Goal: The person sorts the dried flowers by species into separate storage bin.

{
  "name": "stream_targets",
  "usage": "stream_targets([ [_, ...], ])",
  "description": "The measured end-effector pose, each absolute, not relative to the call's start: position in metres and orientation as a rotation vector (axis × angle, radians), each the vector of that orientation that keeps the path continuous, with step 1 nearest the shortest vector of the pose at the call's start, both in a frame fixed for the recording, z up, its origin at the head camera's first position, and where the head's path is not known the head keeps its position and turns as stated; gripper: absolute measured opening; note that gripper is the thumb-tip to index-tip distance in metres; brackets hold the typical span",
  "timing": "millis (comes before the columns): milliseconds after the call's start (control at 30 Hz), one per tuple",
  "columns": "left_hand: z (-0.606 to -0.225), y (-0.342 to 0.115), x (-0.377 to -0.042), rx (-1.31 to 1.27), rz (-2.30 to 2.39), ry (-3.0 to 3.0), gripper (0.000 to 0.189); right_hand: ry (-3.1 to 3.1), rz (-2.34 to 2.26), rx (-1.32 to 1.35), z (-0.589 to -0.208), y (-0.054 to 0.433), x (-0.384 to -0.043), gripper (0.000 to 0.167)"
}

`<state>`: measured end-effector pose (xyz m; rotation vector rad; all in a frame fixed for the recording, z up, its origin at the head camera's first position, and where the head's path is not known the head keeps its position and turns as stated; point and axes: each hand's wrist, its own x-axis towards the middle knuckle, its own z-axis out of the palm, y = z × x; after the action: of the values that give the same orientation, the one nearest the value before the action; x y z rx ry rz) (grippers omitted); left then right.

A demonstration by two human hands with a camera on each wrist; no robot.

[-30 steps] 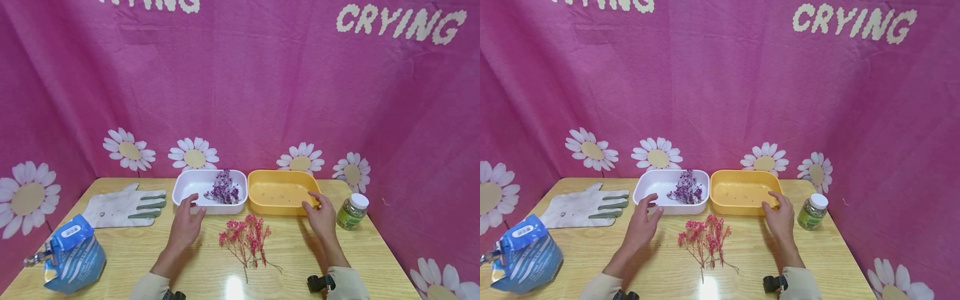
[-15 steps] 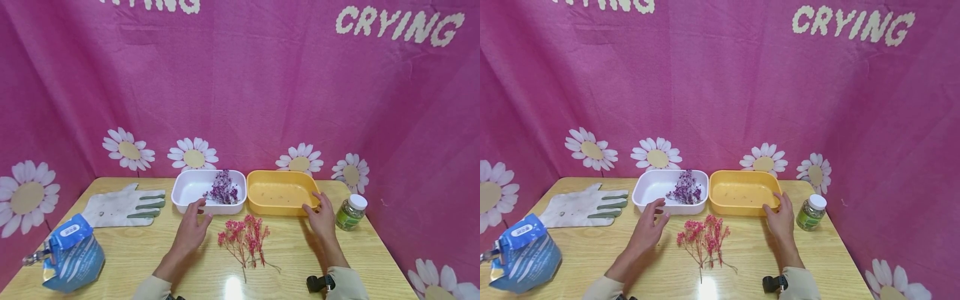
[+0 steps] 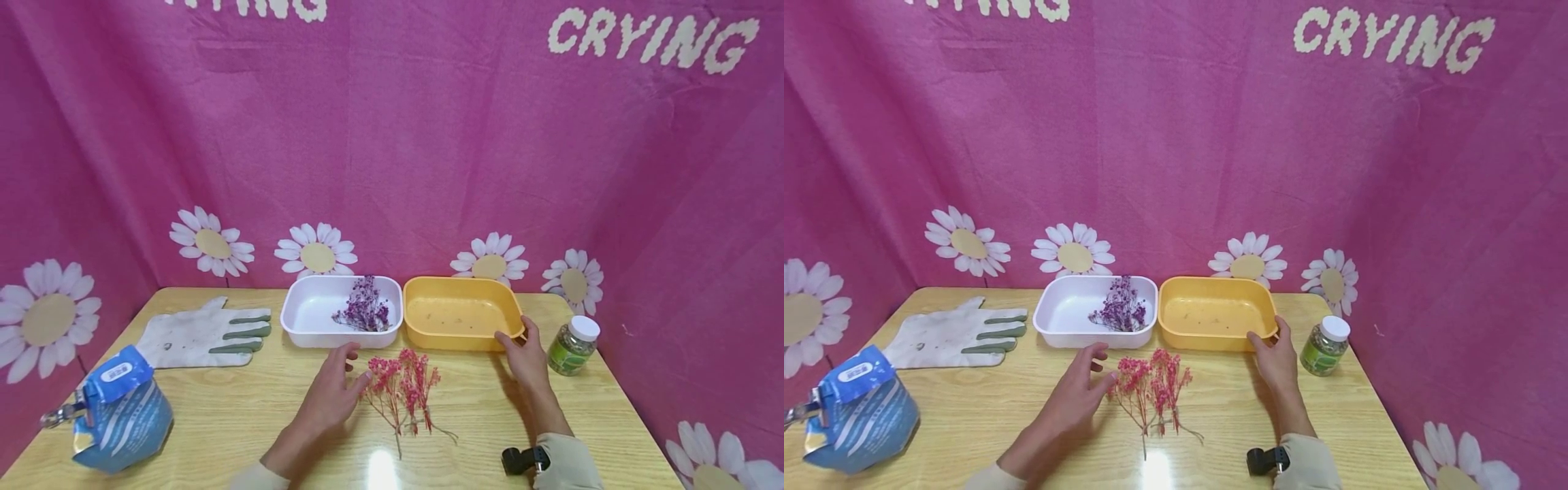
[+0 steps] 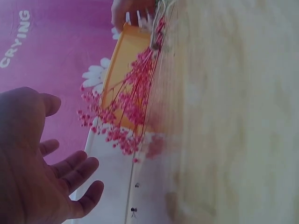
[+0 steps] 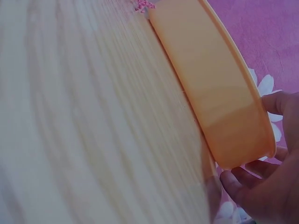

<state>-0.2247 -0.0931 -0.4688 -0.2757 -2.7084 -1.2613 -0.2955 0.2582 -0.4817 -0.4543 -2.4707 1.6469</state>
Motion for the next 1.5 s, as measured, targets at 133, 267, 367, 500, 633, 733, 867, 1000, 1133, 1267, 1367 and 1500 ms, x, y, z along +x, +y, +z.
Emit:
stream_targets([
  [133,-0.47,-0.09,-0.22,-0.288,-1.24,-2.726,0.053,-2.47,1.64,-0.453,-0.483,0.257,-0.297,0.081],
  [267,-0.472,-0.087,-0.216,-0.306,-1.183,-2.738,0.053,-2.485,1.617,-0.457,-0.484,0.256,-0.298,0.081],
  [367,-0.472,-0.084,-0.212,-0.308,-1.133,-2.748,0.053,-2.487,1.625,-0.456,-0.484,0.255,-0.298,0.081],
  [500,-0.472,-0.079,-0.205,-0.286,-1.075,-2.775,0.052,-2.494,1.625,-0.47,-0.484,0.255,-0.296,0.08],
  [633,-0.473,-0.074,-0.198,-0.246,-1.008,-2.835,0.048,-2.5,1.622,-0.482,-0.484,0.256,-0.294,0.08],
  [733,-0.473,-0.071,-0.193,-0.214,-0.969,-2.879,0.046,-2.498,1.62,-0.48,-0.483,0.256,-0.293,0.08],
  [867,-0.474,-0.068,-0.188,-0.208,-0.919,-2.929,0.047,-2.496,1.609,-0.481,-0.483,0.256,-0.294,0.081],
  [1000,-0.476,-0.065,-0.186,-0.242,-0.887,-2.949,0.046,-2.499,1.611,-0.477,-0.485,0.257,-0.295,0.081],
  [1133,-0.478,-0.063,-0.187,-0.268,-0.903,-2.961,0.047,-2.502,1.61,-0.477,-0.486,0.257,-0.295,0.081],
  [1267,-0.478,-0.064,-0.191,-0.248,-0.891,-2.998,0.054,-2.498,1.606,-0.471,-0.486,0.258,-0.295,0.081],
  [1367,-0.477,-0.065,-0.194,-0.214,-0.875,-3.024,0.058,-2.499,1.605,-0.468,-0.485,0.259,-0.295,0.081],
  [1500,-0.478,-0.064,-0.197,-0.198,-0.853,-3.032,0.058,-2.499,1.605,-0.469,-0.485,0.258,-0.294,0.08],
])
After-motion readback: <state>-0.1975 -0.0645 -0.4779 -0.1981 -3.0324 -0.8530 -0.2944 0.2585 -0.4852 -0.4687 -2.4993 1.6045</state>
